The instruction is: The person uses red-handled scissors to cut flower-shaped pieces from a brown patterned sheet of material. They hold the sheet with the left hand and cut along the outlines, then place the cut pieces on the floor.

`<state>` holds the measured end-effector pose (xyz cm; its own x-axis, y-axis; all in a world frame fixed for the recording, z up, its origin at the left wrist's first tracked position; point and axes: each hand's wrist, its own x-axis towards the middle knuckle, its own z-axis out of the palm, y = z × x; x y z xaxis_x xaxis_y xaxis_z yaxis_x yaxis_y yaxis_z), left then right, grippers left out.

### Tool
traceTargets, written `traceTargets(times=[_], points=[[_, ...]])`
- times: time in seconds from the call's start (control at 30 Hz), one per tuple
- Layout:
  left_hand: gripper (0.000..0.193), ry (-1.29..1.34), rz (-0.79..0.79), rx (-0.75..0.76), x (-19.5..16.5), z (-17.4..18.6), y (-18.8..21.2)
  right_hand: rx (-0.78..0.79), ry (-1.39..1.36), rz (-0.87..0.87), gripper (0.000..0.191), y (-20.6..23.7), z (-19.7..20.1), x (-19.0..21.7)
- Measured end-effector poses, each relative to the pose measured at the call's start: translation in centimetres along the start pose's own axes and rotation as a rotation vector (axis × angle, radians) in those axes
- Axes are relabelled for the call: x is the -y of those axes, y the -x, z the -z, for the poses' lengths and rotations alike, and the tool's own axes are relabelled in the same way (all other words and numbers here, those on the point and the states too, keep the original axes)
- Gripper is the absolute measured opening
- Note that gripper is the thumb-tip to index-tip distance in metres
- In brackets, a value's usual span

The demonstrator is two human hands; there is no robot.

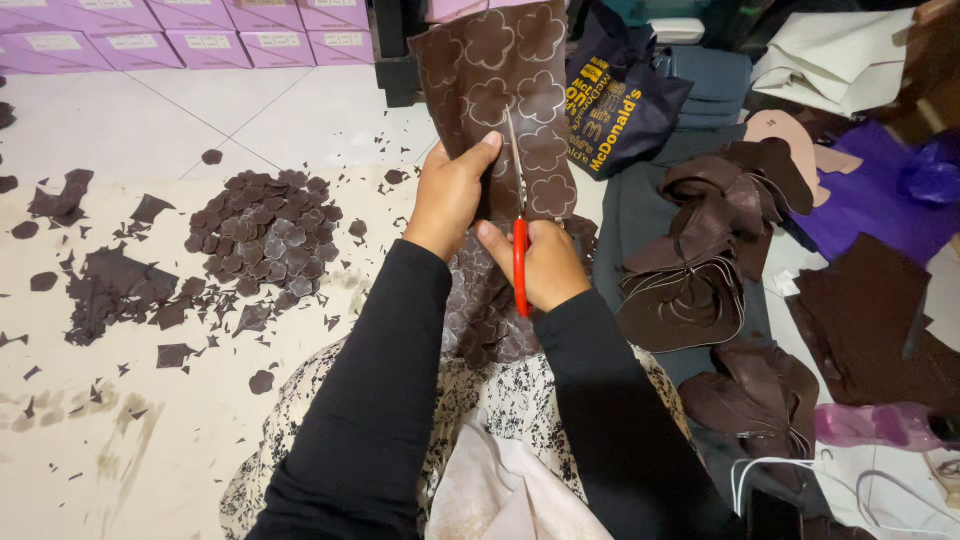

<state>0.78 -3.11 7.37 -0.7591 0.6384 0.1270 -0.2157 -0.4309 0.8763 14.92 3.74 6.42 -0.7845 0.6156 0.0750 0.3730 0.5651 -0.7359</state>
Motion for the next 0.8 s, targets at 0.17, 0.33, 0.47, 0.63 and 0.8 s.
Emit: traceTargets(times=[0.17,0.33,0.47,0.63,0.8], points=[[0.030,-0.026,0.033,-0.024,-0.1,0.0,0.1,-0.059,0.049,0.017,0.066,0.0,-0.3,0.1],[0.032,-0.059,0.035,-0.031,-0.6,-0.1,0.4,-0.054,-0.034,0.005,0.071,-0.4,-0.6,-0.8],[0.031,-0.026,0.049,-0.012,-1.0,-0.3,0.5,0.118,-0.422,-0.072,0.065,-0.7,-0.4,-1.6],[0.028,0.048,0.119,0.005,-1.6,0.1,0.4,0.266,-0.778,-0.199,0.056,-0.8,-0.2,-1.7],[0.027,0.128,0.130,0.005,-1.7,0.0,0.3,0.374,-1.015,-0.139,0.053,-0.6,0.0,-1.4]])
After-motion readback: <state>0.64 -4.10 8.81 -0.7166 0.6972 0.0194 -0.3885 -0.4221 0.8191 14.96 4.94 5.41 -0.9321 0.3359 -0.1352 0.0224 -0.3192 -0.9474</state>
